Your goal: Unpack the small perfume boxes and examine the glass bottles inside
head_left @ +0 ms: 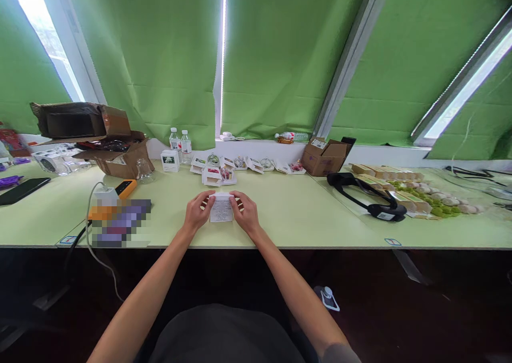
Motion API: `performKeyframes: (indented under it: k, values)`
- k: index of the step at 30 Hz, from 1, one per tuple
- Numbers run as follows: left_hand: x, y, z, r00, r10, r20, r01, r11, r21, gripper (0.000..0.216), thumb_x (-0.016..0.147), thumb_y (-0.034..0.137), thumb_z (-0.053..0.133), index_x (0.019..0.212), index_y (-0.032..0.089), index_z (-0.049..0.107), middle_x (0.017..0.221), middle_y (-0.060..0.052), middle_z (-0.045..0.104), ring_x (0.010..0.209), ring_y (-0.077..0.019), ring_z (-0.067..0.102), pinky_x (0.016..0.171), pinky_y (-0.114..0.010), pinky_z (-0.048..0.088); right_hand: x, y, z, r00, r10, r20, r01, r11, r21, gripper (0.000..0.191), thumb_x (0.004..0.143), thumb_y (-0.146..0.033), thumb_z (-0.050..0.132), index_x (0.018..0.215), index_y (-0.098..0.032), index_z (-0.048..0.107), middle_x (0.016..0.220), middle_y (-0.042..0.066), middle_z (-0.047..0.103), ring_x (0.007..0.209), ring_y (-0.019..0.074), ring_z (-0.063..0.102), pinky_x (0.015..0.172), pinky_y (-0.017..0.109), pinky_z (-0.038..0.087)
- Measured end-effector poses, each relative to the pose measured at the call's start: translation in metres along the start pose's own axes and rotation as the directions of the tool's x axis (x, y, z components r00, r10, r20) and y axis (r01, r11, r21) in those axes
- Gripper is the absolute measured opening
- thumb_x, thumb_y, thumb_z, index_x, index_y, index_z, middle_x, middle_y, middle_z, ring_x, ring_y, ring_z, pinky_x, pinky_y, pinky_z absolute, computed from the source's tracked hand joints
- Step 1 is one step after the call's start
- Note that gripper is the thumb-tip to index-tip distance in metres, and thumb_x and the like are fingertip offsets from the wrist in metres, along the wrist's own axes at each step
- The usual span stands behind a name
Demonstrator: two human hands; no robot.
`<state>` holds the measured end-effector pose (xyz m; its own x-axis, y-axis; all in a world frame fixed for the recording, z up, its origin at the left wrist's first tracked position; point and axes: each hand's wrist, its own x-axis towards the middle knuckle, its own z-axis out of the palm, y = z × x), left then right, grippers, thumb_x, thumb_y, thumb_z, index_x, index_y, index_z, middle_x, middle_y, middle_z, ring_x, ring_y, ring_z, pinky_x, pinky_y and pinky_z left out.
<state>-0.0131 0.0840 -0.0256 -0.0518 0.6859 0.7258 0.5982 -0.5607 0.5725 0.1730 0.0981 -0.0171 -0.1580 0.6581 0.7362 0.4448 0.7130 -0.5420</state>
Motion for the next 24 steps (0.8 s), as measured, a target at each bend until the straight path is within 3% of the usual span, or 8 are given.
performKeyframes:
  k: [24]
  values:
    - [0.0011,0.0023,0.0002,1.0,-0.003,-0.022,0.002,1.0,-0.027,0.03,0.09,0.044,0.048,0.103,0.022,0.064,0.094,-0.004,0.07,0.07,-0.0129,0.064,0.059,-0.023,0.053,-0.0008,-0.0004,-0.0005,1.0,0.004,0.0,-0.004,1.0,0.003,0.032,0.095,-0.042,0.039,0.11,-0.021,0.06,0.101,0.006,0.067,0.064,0.0122,0.061,0.055,0.024,0.052]
